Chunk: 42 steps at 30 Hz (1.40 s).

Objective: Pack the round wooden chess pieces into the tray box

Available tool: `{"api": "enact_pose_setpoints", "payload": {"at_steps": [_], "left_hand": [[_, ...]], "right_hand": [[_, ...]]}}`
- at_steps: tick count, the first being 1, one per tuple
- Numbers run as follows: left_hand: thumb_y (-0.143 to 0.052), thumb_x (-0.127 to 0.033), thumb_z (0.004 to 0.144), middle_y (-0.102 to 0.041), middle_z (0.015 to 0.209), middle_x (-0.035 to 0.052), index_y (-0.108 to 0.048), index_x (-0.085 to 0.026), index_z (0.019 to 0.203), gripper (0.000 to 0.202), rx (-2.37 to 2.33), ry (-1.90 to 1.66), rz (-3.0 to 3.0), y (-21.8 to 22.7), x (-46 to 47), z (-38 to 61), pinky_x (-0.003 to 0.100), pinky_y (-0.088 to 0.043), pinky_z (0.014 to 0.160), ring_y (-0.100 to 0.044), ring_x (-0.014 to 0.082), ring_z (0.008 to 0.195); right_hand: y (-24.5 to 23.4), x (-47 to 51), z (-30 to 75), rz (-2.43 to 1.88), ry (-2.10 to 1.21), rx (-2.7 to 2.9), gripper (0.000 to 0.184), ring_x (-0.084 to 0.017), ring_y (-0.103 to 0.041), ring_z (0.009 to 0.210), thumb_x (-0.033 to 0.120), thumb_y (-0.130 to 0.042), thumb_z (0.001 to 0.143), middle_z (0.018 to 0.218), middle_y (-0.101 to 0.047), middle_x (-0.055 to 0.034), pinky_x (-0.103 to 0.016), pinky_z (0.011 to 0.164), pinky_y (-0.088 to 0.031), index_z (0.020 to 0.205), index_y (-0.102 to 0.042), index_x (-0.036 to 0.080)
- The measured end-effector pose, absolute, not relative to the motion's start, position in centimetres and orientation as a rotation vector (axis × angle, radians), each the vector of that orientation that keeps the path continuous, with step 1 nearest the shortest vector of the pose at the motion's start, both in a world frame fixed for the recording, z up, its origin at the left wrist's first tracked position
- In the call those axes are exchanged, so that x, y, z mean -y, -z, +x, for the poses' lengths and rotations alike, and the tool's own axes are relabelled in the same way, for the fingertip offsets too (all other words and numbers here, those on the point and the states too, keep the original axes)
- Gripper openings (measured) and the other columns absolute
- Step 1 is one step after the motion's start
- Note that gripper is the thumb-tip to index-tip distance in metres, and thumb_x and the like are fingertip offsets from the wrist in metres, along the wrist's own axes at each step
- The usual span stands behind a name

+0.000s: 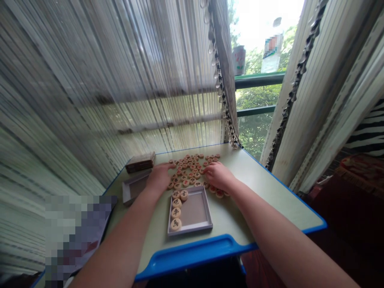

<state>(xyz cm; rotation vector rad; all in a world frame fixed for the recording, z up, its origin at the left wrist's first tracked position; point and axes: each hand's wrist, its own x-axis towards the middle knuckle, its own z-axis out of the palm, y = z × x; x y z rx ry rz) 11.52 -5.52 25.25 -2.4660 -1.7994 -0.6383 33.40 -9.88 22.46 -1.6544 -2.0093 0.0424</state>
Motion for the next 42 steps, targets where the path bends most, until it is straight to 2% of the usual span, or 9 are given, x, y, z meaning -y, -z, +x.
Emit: {"api": "enact_pose_setpoints", "payload": {"at_steps": [4,10,15,20,24,28,34,37,42], "left_hand": [[-0.041,-0.006,0.078,-0.057,0.123,0.0069,-0.055,-0.020,0.121,0.047,1.628,0.574,-2.640,-24.1,5.4,12.5,0.025,-0.039,0.097,-0.050,0.0165,0.115],[-0.035,-0.025,0.089,-0.056,0.123,0.0122,-0.058,-0.012,0.112,0.036,1.614,0.572,-2.586,-23.5,5.3,13.3,0.030,-0.035,0.101,-0.047,0.0200,0.119],[-0.026,-0.038,0.091,-0.050,0.130,0.0176,-0.051,-0.008,0.123,0.051,1.681,0.437,-2.498,-23.1,4.3,14.4,0.038,-0.028,0.105,-0.038,0.0265,0.126],[-0.022,-0.050,0.089,-0.037,0.139,0.0201,-0.041,-0.004,0.132,0.066,1.718,0.207,-2.562,-22.9,2.7,14.9,0.039,-0.022,0.108,-0.030,0.0290,0.132],[-0.017,-0.057,0.087,-0.042,0.137,0.0172,-0.046,-0.009,0.129,0.070,1.679,0.240,-2.562,-23.0,2.6,14.8,0.038,-0.026,0.106,-0.035,0.0278,0.129],[-0.021,-0.058,0.086,-0.055,0.121,0.0173,-0.053,-0.011,0.119,0.065,1.658,0.373,-2.491,-23.1,3.2,14.7,0.039,-0.033,0.100,-0.046,0.0286,0.117],[-0.019,-0.059,0.086,-0.042,0.138,0.0133,-0.045,-0.016,0.130,0.066,1.698,0.377,-2.510,-22.8,2.7,14.0,0.045,-0.019,0.107,-0.030,0.0298,0.131],[-0.018,-0.058,0.087,-0.051,0.130,0.0122,-0.054,-0.017,0.120,0.064,1.653,0.333,-2.568,-23.0,2.6,13.8,0.045,-0.020,0.107,-0.037,0.0287,0.126],[-0.032,-0.030,0.090,-0.065,0.105,0.0128,-0.062,-0.015,0.107,0.038,1.633,0.364,-2.494,-23.6,3.1,13.5,0.039,-0.031,0.101,-0.055,0.0230,0.105]], "right_hand": [[-22.2,9.8,33.3,-1.608,-0.043,2.050,0.025,-0.020,-0.055,0.095,0.014,-0.051,0.076,0.098,-0.064,-0.0074,-0.030,0.087,-0.044,0.090,-0.072,0.021],[-21.6,9.3,33.5,-1.553,-0.044,2.011,0.024,-0.021,-0.052,0.096,0.014,-0.052,0.075,0.099,-0.062,-0.0077,-0.033,0.089,-0.042,0.087,-0.072,0.020],[-21.4,8.6,33.5,-1.409,0.072,1.965,0.020,-0.023,-0.047,0.094,0.013,-0.055,0.074,0.095,-0.060,-0.0085,-0.037,0.086,-0.042,0.083,-0.072,0.020],[-21.3,7.9,33.0,-1.208,0.066,1.997,0.019,-0.020,-0.047,0.086,0.012,-0.055,0.076,0.087,-0.059,-0.0074,-0.035,0.082,-0.042,0.080,-0.071,0.021],[-20.8,7.5,32.9,-1.217,0.053,2.005,0.017,-0.021,-0.048,0.086,0.010,-0.056,0.074,0.085,-0.059,-0.0078,-0.036,0.080,-0.043,0.077,-0.070,0.020],[-20.8,7.6,33.0,-1.214,0.063,2.026,0.017,-0.021,-0.049,0.085,0.011,-0.056,0.074,0.084,-0.060,-0.0077,-0.036,0.079,-0.043,0.077,-0.070,0.019],[-21.2,8.0,32.9,-1.246,0.075,2.036,0.017,-0.021,-0.052,0.084,0.012,-0.055,0.075,0.085,-0.060,-0.0086,-0.035,0.079,-0.045,0.077,-0.070,0.018],[-21.3,8.2,32.9,-1.244,0.065,2.061,0.018,-0.020,-0.054,0.083,0.011,-0.055,0.074,0.085,-0.060,-0.0086,-0.034,0.078,-0.046,0.077,-0.071,0.018],[-21.5,8.2,33.5,-1.267,0.077,2.037,0.018,-0.020,-0.056,0.081,0.013,-0.054,0.075,0.086,-0.062,-0.0080,-0.034,0.078,-0.046,0.076,-0.071,0.019]]}}
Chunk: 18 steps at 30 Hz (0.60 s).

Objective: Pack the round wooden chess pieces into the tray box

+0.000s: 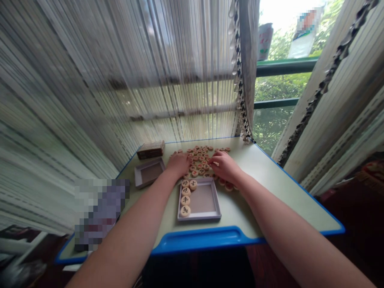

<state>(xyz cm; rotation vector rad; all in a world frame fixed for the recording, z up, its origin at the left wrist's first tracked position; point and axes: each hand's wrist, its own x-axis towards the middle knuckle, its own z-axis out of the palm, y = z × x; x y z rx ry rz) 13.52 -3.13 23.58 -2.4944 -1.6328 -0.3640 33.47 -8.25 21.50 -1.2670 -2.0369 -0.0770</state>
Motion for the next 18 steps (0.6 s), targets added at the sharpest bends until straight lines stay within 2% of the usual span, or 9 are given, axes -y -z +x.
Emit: {"api": "enact_pose_setpoints", "payload": {"at_steps": [2,5,7,11,15,18], "left_hand": [[-0.036,-0.021,0.087,-0.066,0.103,0.0124,-0.062,-0.018,0.108,0.034,1.668,0.442,-2.467,-23.8,3.5,13.2,0.037,-0.039,0.093,-0.057,0.0235,0.102],[-0.041,-0.020,0.085,-0.066,0.101,0.0110,-0.063,-0.020,0.108,0.031,1.695,0.704,-2.479,-24.3,4.4,12.9,0.038,-0.044,0.086,-0.059,0.0246,0.097],[-0.048,-0.020,0.082,-0.067,0.100,0.0090,-0.062,-0.020,0.108,0.029,1.633,0.964,-2.606,-24.5,4.9,13.1,0.036,-0.045,0.085,-0.060,0.0226,0.094],[-0.061,-0.022,0.075,-0.068,0.096,0.0075,-0.061,-0.016,0.106,0.031,1.430,1.506,-3.020,-24.7,5.9,14.0,0.031,-0.048,0.080,-0.063,0.0161,0.086],[-0.067,-0.022,0.068,-0.068,0.089,0.0086,-0.065,-0.012,0.091,0.025,1.395,1.651,-3.311,-25.1,6.7,14.8,0.032,-0.049,0.077,-0.063,0.0160,0.082],[-0.068,-0.021,0.065,-0.068,0.085,0.0077,-0.066,-0.011,0.091,0.028,1.429,1.663,-3.394,-25.5,7.1,14.9,0.033,-0.049,0.076,-0.063,0.0148,0.077]], "right_hand": [[-21.6,8.4,33.6,-1.283,0.067,2.042,0.018,-0.019,-0.057,0.081,0.014,-0.054,0.075,0.086,-0.062,-0.0077,-0.034,0.078,-0.047,0.076,-0.071,0.019],[-21.8,8.9,33.5,-1.266,0.050,2.054,0.017,-0.018,-0.057,0.079,0.015,-0.053,0.076,0.086,-0.060,-0.0076,-0.033,0.076,-0.048,0.078,-0.070,0.018],[-22.1,9.6,33.1,-1.231,0.042,2.028,0.019,-0.017,-0.057,0.075,0.018,-0.053,0.077,0.088,-0.059,-0.0073,-0.031,0.072,-0.049,0.088,-0.068,0.019],[-22.6,10.9,32.3,-1.141,-0.017,1.968,0.035,-0.013,-0.054,0.069,0.023,-0.055,0.078,0.092,-0.057,-0.0068,-0.027,0.062,-0.049,0.113,-0.057,0.020],[-22.7,11.3,31.9,-1.020,-0.062,1.945,0.030,-0.012,-0.054,0.065,0.030,-0.057,0.079,0.086,-0.059,-0.0053,-0.026,0.060,-0.049,0.107,-0.058,0.019],[-22.7,11.2,31.9,-0.985,-0.042,1.912,0.027,-0.012,-0.055,0.066,0.036,-0.058,0.079,0.081,-0.061,-0.0049,-0.026,0.061,-0.049,0.099,-0.062,0.018]]}}
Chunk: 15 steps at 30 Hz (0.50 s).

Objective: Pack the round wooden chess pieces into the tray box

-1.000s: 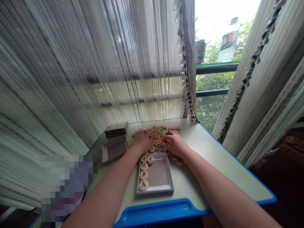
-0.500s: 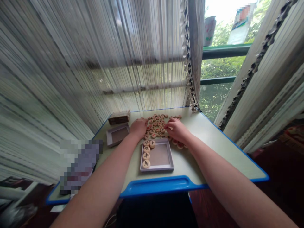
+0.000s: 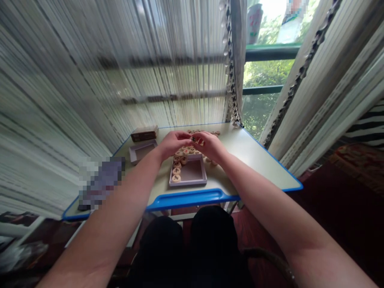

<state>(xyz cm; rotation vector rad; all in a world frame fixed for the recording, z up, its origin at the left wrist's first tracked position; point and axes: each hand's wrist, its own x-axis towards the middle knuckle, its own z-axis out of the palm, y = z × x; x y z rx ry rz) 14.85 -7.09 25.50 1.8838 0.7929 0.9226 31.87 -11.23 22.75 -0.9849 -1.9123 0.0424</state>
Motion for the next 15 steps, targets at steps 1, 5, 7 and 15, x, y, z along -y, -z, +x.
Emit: {"api": "enact_pose_setpoints", "payload": {"at_steps": [1,5,7,15], "left_hand": [[-0.068,-0.022,0.066,-0.068,0.084,0.0074,-0.066,-0.011,0.092,0.029,-0.797,-0.910,1.878,-25.6,7.2,14.8,0.032,-0.049,0.075,-0.063,0.0144,0.076],[-0.060,-0.023,0.071,-0.069,0.083,0.0062,-0.067,-0.013,0.091,0.023,-0.976,-0.915,1.987,-25.6,6.9,13.8,0.029,-0.049,0.072,-0.062,0.0137,0.074],[-0.055,-0.023,0.073,-0.069,0.083,0.0052,-0.067,-0.014,0.088,0.022,-1.188,-0.960,2.106,-25.4,6.5,13.0,0.027,-0.047,0.071,-0.062,0.0137,0.075],[-0.038,-0.046,0.083,-0.067,0.077,0.0075,-0.067,-0.017,0.072,0.042,-1.552,-0.552,2.706,-26.0,6.9,11.1,0.026,-0.041,0.062,-0.060,0.0183,0.074]], "right_hand": [[-22.8,11.3,31.9,-0.989,-0.039,1.904,0.028,-0.013,-0.055,0.067,0.038,-0.058,0.079,0.081,-0.061,-0.0050,-0.026,0.062,-0.049,0.097,-0.062,0.018],[-23.7,12.2,31.8,-1.084,-0.088,1.934,0.029,-0.012,-0.053,0.065,0.039,-0.060,0.077,0.081,-0.061,-0.0060,-0.026,0.061,-0.047,0.093,-0.065,0.015],[-24.2,12.9,31.7,-1.126,-0.152,2.036,0.029,-0.012,-0.052,0.064,0.038,-0.061,0.075,0.080,-0.060,-0.0053,-0.025,0.059,-0.045,0.092,-0.067,0.015],[-24.4,13.9,30.8,-1.078,-0.072,2.536,0.020,-0.014,-0.048,0.068,0.037,-0.069,0.066,0.067,-0.058,-0.0015,-0.027,0.065,-0.038,0.078,-0.072,0.021]]}}
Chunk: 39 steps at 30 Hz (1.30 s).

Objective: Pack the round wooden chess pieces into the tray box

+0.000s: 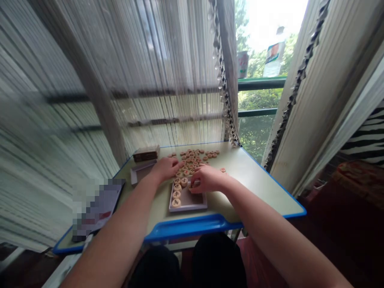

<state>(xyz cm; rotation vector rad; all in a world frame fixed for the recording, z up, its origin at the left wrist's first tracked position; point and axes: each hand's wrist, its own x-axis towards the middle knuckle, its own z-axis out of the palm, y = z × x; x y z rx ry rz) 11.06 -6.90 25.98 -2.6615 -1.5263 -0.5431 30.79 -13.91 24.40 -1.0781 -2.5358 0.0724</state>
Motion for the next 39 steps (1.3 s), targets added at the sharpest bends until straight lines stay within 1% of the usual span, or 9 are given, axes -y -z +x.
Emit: {"api": "enact_pose_setpoints", "payload": {"at_steps": [8,15,17,20,22,24,29,35,39], "left_hand": [[-0.041,-0.048,0.080,-0.066,0.063,0.0048,-0.067,-0.016,0.066,0.044,1.583,0.280,-2.908,-27.2,7.9,10.4,0.025,-0.036,0.054,-0.056,0.0149,0.058],[-0.040,-0.042,0.081,-0.067,0.067,0.0057,-0.066,-0.017,0.064,0.040,1.529,0.314,-2.825,-26.4,7.4,10.5,0.024,-0.036,0.054,-0.058,0.0152,0.061],[-0.037,-0.045,0.083,-0.068,0.072,0.0082,-0.068,-0.017,0.067,0.044,1.541,0.346,-2.722,-26.4,7.4,10.5,0.025,-0.038,0.057,-0.061,0.0178,0.068],[-0.031,-0.048,0.086,-0.069,0.082,0.0121,-0.070,-0.017,0.076,0.051,1.605,0.408,-2.514,-26.4,7.5,10.4,0.028,-0.042,0.064,-0.063,0.0223,0.079],[-0.027,-0.048,0.088,-0.069,0.086,0.0129,-0.071,-0.017,0.082,0.054,1.635,0.420,-2.445,-26.3,7.5,10.3,0.030,-0.044,0.066,-0.063,0.0233,0.082],[-0.026,-0.048,0.088,-0.069,0.086,0.0129,-0.071,-0.018,0.084,0.054,1.650,0.410,-2.428,-26.2,7.4,10.2,0.030,-0.044,0.067,-0.063,0.0231,0.081],[-0.026,-0.052,0.087,-0.069,0.085,0.0114,-0.070,-0.019,0.079,0.056,1.636,0.409,-2.535,-26.4,7.4,10.4,0.029,-0.043,0.063,-0.063,0.0228,0.081],[-0.028,-0.052,0.087,-0.069,0.083,0.0110,-0.070,-0.018,0.079,0.055,1.660,0.391,-2.574,-26.6,7.6,10.6,0.027,-0.041,0.062,-0.062,0.0214,0.080],[-0.027,-0.053,0.087,-0.068,0.080,0.0106,-0.069,-0.019,0.076,0.056,1.631,0.394,-2.591,-26.5,7.6,10.8,0.028,-0.042,0.062,-0.062,0.0220,0.078]], "right_hand": [[-24.4,13.9,31.2,-1.136,-0.117,2.551,0.020,-0.014,-0.049,0.067,0.037,-0.069,0.066,0.068,-0.059,-0.0008,-0.025,0.062,-0.036,0.078,-0.072,0.022],[-24.5,14.2,30.7,-1.133,-0.206,2.545,0.022,-0.013,-0.051,0.066,0.042,-0.067,0.068,0.068,-0.061,-0.0016,-0.024,0.059,-0.036,0.071,-0.070,0.021],[-24.5,14.3,30.7,-1.168,-0.225,2.525,0.028,-0.013,-0.051,0.064,0.045,-0.069,0.065,0.068,-0.061,-0.0013,-0.024,0.056,-0.035,0.079,-0.070,0.021],[-24.5,14.6,30.6,-1.218,-0.283,2.539,0.031,-0.011,-0.050,0.059,0.039,-0.070,0.065,0.068,-0.061,0.0011,-0.022,0.052,-0.033,0.092,-0.068,0.024],[-24.4,14.8,30.4,-1.228,-0.295,2.557,0.022,-0.010,-0.049,0.057,0.033,-0.067,0.068,0.068,-0.061,0.0018,-0.021,0.051,-0.031,0.087,-0.068,0.024],[-24.3,14.8,30.2,-1.245,-0.271,2.551,0.017,-0.009,-0.048,0.056,0.034,-0.066,0.069,0.068,-0.061,0.0012,-0.020,0.049,-0.029,0.081,-0.068,0.023],[-24.2,14.7,29.9,-1.259,-0.185,2.537,0.027,-0.010,-0.046,0.054,0.044,-0.068,0.067,0.064,-0.059,0.0006,-0.021,0.048,-0.027,0.081,-0.067,0.021],[-24.2,14.7,29.9,-1.126,-0.074,2.521,0.014,-0.011,-0.049,0.060,0.032,-0.067,0.069,0.061,-0.059,0.0013,-0.023,0.058,-0.033,0.076,-0.068,0.021],[-23.8,14.4,29.8,-1.085,-0.103,2.517,0.015,-0.011,-0.051,0.060,0.035,-0.065,0.072,0.062,-0.060,0.0005,-0.023,0.058,-0.034,0.076,-0.069,0.021]]}}
